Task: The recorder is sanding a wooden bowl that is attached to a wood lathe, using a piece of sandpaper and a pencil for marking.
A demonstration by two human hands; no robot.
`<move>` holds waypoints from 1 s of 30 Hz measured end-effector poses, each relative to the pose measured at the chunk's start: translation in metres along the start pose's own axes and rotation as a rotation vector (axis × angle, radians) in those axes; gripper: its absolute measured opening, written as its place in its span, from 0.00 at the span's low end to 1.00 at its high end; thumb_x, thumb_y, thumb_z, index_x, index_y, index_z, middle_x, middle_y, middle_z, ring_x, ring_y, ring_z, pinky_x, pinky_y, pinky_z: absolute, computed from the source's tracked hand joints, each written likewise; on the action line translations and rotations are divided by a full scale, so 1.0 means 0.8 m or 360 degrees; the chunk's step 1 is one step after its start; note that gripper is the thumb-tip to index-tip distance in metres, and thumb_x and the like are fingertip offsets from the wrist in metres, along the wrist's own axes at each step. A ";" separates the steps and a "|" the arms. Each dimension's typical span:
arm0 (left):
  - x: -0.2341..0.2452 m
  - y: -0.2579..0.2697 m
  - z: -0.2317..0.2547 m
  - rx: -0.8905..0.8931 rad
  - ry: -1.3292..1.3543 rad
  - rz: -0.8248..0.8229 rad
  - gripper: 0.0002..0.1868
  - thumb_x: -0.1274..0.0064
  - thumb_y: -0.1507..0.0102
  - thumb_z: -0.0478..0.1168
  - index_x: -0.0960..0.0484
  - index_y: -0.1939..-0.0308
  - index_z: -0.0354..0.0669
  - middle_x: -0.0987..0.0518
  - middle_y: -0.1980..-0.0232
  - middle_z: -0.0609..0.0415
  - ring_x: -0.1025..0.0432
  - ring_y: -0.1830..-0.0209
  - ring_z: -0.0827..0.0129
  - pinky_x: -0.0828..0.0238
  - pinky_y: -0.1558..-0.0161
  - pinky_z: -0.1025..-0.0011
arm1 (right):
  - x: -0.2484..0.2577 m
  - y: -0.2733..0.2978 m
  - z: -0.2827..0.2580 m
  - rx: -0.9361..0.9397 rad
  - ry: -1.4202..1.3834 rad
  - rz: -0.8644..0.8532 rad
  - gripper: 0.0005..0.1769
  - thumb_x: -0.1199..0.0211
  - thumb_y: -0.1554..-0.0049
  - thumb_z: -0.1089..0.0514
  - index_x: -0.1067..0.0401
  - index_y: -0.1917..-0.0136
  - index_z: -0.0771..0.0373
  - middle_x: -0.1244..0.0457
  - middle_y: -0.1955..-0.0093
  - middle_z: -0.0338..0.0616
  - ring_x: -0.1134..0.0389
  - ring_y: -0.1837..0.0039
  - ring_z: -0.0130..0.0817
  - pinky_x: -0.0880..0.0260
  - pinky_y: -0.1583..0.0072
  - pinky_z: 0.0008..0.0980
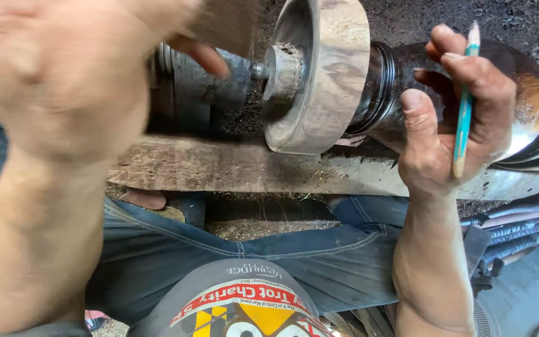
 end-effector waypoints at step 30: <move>-0.064 0.037 -0.079 -0.0070 0.0321 -0.0064 0.10 0.41 0.28 0.26 0.21 0.45 0.35 0.19 0.60 0.57 0.26 0.63 0.86 0.27 0.63 0.85 | -0.047 0.033 -0.005 -0.0318 -0.0138 -0.0063 0.22 0.21 0.40 0.65 0.28 0.39 0.70 0.32 0.45 0.48 0.28 0.45 0.30 0.26 0.41 0.26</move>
Point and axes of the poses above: each hand's wrist, its own y-axis away from the middle knuckle, its own x-axis out of the back of the hand, z = x × y, the point moved 6 cm from there along -y, towards the middle knuckle
